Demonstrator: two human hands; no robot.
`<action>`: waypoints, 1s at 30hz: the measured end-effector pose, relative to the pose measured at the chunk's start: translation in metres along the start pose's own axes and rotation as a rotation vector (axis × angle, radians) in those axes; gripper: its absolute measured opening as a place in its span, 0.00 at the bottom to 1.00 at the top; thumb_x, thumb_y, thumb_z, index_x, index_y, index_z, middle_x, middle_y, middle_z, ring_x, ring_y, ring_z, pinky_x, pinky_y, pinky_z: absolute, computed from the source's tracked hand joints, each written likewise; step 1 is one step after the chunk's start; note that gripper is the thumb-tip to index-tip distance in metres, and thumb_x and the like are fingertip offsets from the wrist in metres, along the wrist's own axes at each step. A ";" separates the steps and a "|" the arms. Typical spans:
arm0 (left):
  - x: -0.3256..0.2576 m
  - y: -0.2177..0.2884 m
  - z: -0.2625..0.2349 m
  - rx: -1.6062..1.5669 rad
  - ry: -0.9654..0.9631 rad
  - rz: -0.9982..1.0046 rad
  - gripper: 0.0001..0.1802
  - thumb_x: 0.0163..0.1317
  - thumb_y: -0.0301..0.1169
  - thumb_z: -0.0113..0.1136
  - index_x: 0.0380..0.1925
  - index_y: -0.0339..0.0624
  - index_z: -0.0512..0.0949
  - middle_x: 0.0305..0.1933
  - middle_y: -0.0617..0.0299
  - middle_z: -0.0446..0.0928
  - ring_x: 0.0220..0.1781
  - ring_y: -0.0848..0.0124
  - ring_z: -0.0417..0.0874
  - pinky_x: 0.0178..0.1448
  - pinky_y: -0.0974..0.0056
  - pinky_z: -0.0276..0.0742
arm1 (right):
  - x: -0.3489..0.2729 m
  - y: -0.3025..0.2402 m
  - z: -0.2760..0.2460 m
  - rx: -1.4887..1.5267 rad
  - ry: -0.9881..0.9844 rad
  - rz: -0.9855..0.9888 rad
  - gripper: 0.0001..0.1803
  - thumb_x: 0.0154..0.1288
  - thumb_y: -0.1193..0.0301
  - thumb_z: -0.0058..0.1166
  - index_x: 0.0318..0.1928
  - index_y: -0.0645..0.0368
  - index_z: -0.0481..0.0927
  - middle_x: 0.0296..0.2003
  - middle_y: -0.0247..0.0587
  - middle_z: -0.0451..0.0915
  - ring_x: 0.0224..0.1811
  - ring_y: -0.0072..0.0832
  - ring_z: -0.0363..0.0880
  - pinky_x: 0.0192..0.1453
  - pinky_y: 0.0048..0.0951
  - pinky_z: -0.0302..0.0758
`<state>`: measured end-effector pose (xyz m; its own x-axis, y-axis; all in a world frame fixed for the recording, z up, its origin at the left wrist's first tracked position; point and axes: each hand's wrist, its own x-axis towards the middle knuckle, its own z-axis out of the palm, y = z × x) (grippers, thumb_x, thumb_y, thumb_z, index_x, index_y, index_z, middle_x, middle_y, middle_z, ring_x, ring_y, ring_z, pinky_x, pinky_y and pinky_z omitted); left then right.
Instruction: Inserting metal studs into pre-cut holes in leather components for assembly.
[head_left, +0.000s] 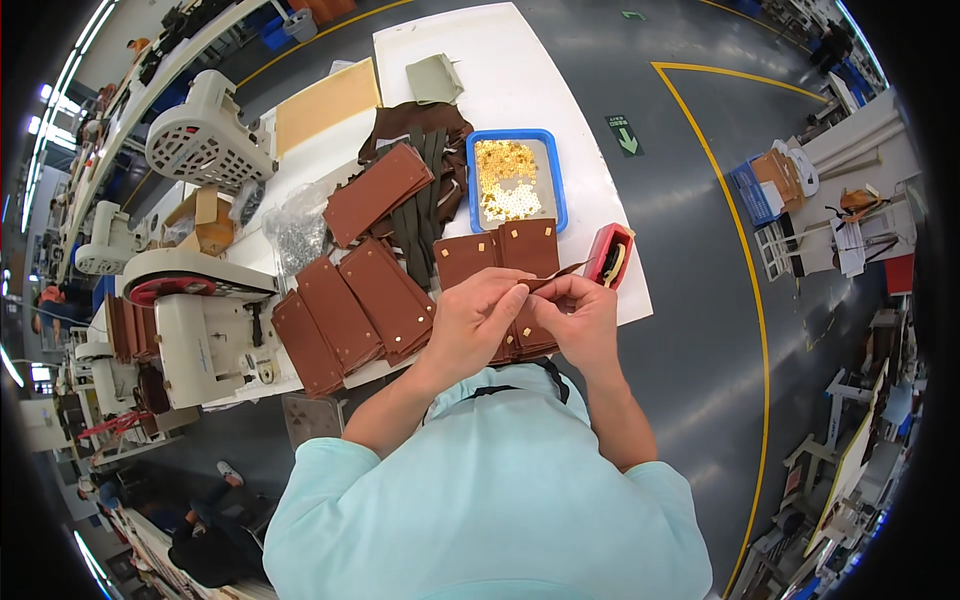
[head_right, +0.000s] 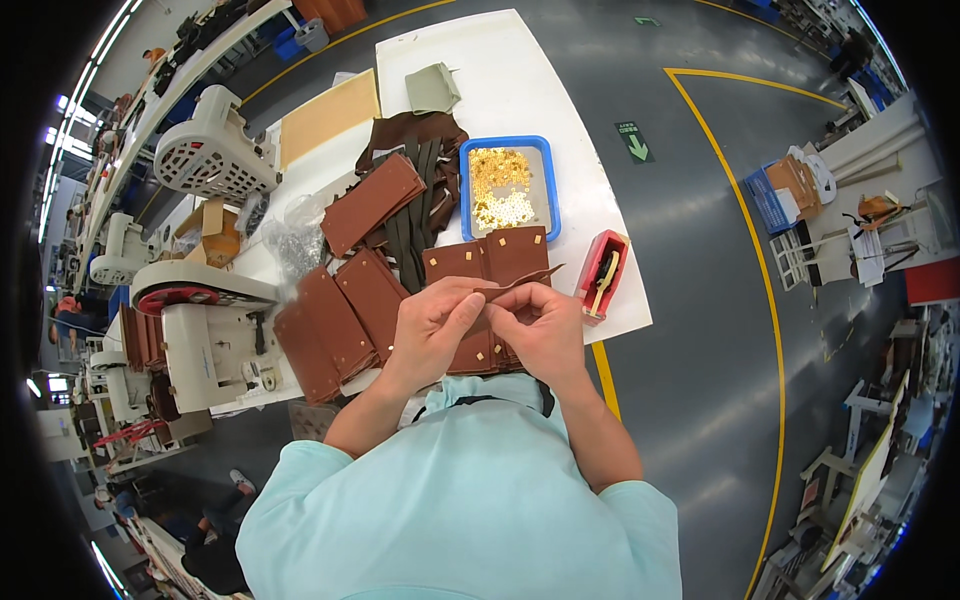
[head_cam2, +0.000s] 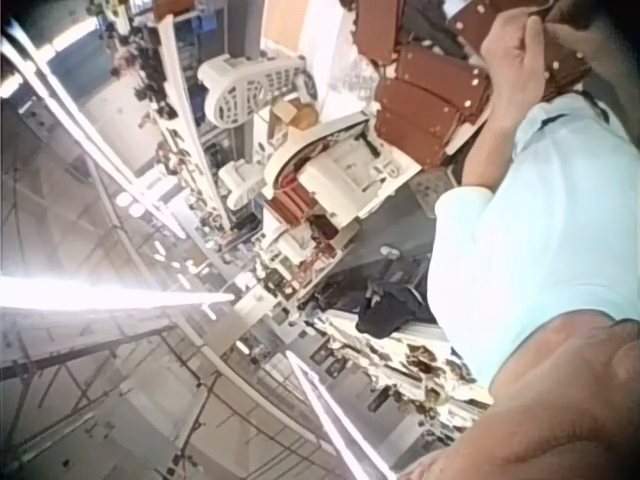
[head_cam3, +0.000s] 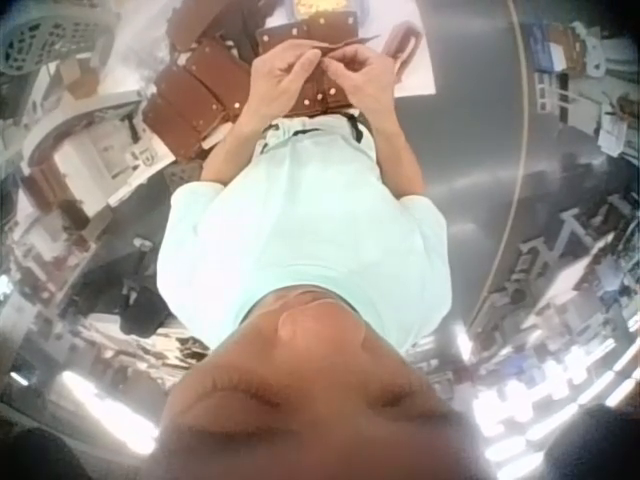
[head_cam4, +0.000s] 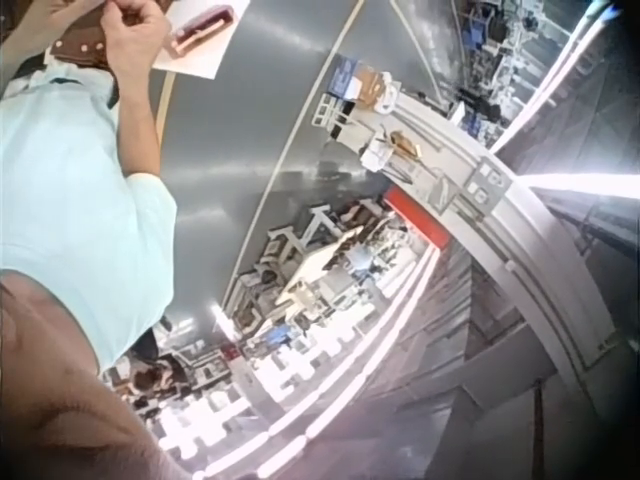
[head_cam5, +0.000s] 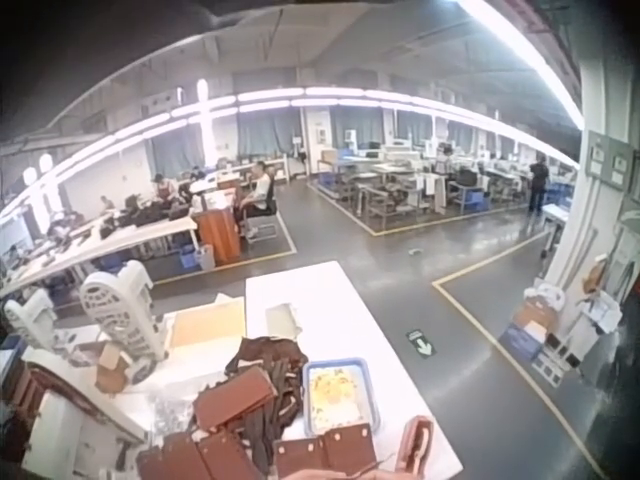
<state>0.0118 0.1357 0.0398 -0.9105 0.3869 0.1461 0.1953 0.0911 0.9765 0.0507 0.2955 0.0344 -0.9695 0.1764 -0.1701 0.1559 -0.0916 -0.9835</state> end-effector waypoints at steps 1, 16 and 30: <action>0.001 0.001 0.000 0.007 -0.003 -0.002 0.11 0.68 0.28 0.55 0.38 0.30 0.82 0.44 0.50 0.83 0.44 0.63 0.84 0.47 0.64 0.78 | 0.000 0.001 0.000 -0.009 0.003 -0.016 0.04 0.57 0.80 0.63 0.33 0.68 0.82 0.27 0.36 0.83 0.28 0.16 0.80 0.33 0.17 0.76; -0.001 0.003 -0.002 0.016 -0.008 -0.012 0.11 0.69 0.29 0.55 0.39 0.32 0.82 0.45 0.52 0.83 0.43 0.63 0.84 0.46 0.65 0.79 | -0.003 0.003 -0.002 -0.246 0.034 -0.319 0.06 0.56 0.79 0.64 0.35 0.65 0.82 0.29 0.34 0.82 0.26 0.16 0.79 0.29 0.18 0.75; 0.001 -0.004 -0.004 -0.191 0.006 -0.270 0.15 0.72 0.32 0.54 0.37 0.27 0.80 0.34 0.62 0.79 0.33 0.80 0.75 0.34 0.71 0.70 | -0.001 0.019 -0.005 -0.112 -0.064 -0.356 0.05 0.56 0.80 0.61 0.31 0.62 0.76 0.26 0.29 0.76 0.23 0.15 0.71 0.26 0.16 0.68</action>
<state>0.0086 0.1322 0.0365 -0.9222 0.3671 -0.1215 -0.1246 0.0154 0.9921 0.0553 0.2988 0.0156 -0.9759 0.1161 0.1846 -0.1770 0.0731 -0.9815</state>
